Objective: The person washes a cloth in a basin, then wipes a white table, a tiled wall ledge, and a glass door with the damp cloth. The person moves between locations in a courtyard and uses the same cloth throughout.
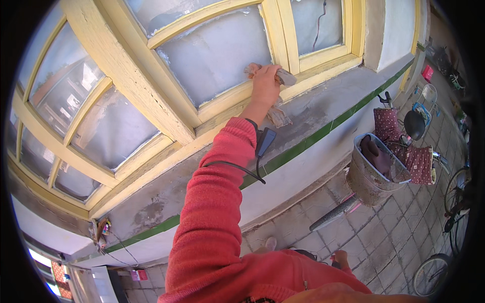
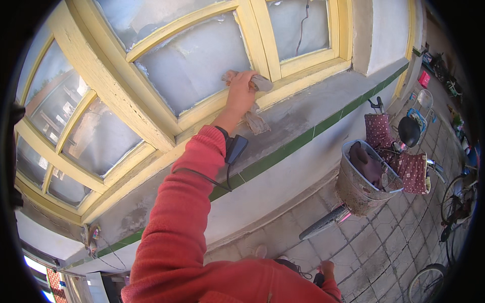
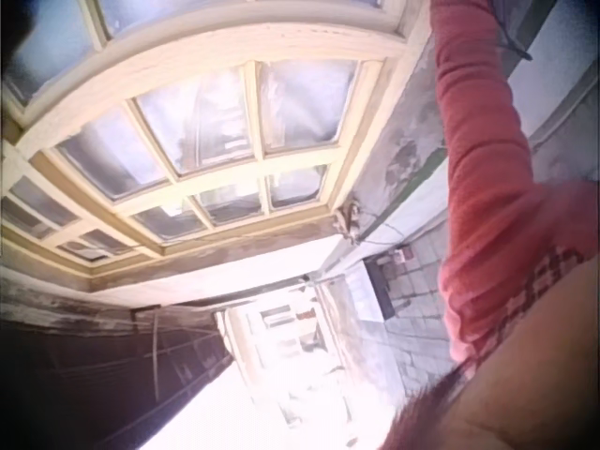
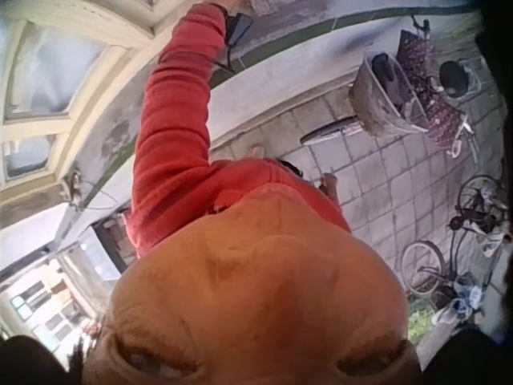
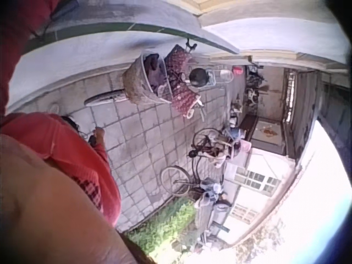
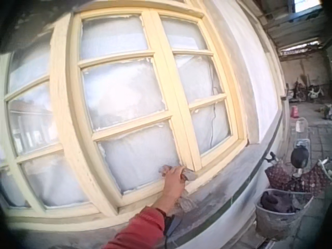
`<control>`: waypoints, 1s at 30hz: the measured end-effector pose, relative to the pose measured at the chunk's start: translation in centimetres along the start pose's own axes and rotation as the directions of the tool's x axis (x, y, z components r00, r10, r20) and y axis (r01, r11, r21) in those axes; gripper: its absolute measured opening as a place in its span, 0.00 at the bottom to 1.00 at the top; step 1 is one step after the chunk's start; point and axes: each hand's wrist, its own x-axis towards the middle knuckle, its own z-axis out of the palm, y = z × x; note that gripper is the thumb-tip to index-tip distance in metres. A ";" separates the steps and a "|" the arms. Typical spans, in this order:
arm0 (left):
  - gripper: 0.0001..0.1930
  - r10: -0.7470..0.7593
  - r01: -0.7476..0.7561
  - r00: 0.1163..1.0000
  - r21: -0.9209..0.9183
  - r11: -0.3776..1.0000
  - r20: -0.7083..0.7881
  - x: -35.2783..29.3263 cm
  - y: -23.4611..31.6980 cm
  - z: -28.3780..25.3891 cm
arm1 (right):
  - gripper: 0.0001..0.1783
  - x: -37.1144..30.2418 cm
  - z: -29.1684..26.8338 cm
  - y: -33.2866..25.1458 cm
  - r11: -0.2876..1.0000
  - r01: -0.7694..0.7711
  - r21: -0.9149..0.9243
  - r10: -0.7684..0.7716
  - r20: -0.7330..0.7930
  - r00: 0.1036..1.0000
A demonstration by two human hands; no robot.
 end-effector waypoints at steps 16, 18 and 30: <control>0.20 -0.003 0.018 0.995 0.149 0.989 -0.102 3.3 3.9 -17.0 | 0.12 0.3 0.8 6.6 0.936 -0.071 -0.346 0.020 -0.150 0.988; 0.21 0.331 -0.271 0.927 0.294 0.917 -0.177 8.2 4.6 -17.6 | 0.11 -0.1 0.9 6.4 0.823 -0.089 -0.562 0.009 -0.143 0.990; 0.25 0.236 -0.224 0.966 0.112 0.968 -0.108 5.0 4.3 -10.9 | 0.09 -2.7 2.2 0.8 0.959 -0.054 -0.278 0.002 -0.185 0.983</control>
